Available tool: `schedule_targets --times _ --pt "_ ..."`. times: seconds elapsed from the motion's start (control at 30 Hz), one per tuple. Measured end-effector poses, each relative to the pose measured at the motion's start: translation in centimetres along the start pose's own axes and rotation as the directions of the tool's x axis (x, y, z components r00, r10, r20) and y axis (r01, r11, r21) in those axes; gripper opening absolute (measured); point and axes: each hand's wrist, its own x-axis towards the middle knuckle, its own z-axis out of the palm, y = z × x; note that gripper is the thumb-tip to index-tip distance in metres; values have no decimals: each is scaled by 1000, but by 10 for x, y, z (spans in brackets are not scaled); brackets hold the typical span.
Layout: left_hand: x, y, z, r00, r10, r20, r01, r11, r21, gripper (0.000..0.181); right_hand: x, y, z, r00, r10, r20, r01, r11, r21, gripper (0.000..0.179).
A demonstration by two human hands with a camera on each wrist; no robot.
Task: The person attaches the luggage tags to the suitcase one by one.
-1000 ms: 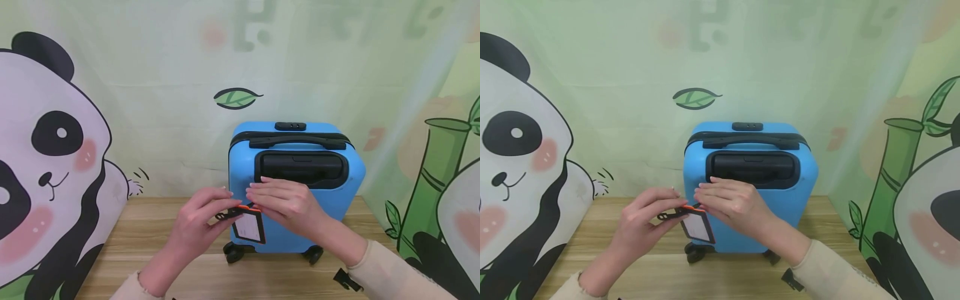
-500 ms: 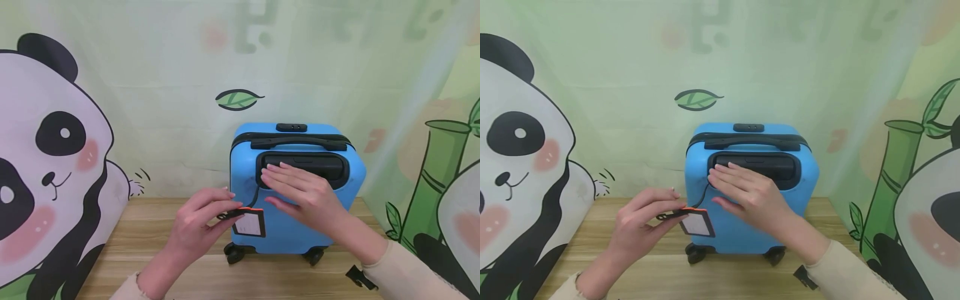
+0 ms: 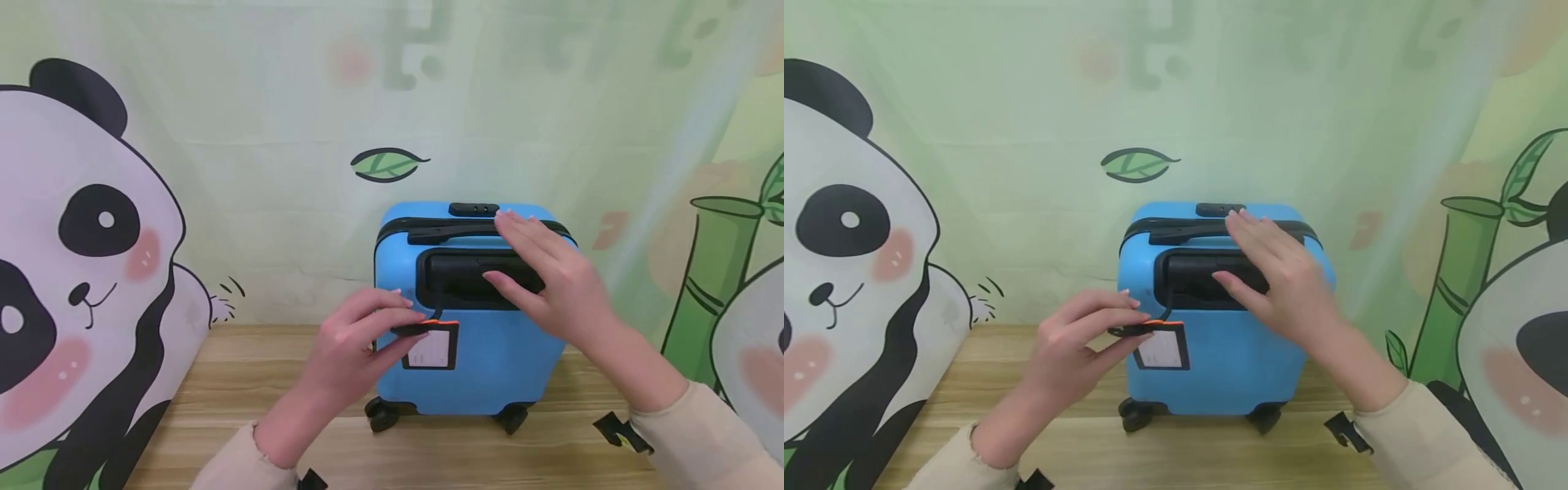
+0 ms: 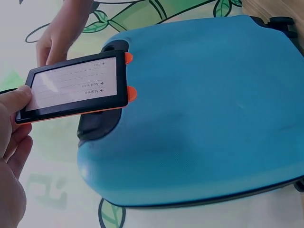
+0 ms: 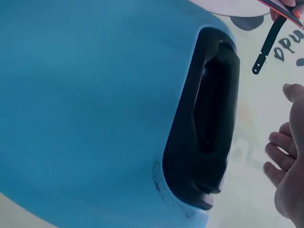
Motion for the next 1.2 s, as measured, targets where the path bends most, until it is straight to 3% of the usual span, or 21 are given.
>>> schedule_targets --times 0.17,0.3,0.47,0.87,1.2 --pt "12 1 12 998 40 40 -41 999 28 28 -5 9 -4 990 108 88 -105 994 -37 79" --pt "22 3 22 994 81 77 -85 995 51 27 -9 14 -10 960 226 166 -222 974 -44 86" --pt "32 4 33 991 88 102 -98 990 96 22 -8 17 -15 921 306 240 -303 952 -51 79" --pt "42 -9 51 994 27 104 -43 988 152 17 11 21 -9 757 458 467 -449 883 -137 82" --pt "43 -18 57 993 37 114 -57 983 177 16 19 27 -1 724 444 529 -429 889 -160 86"
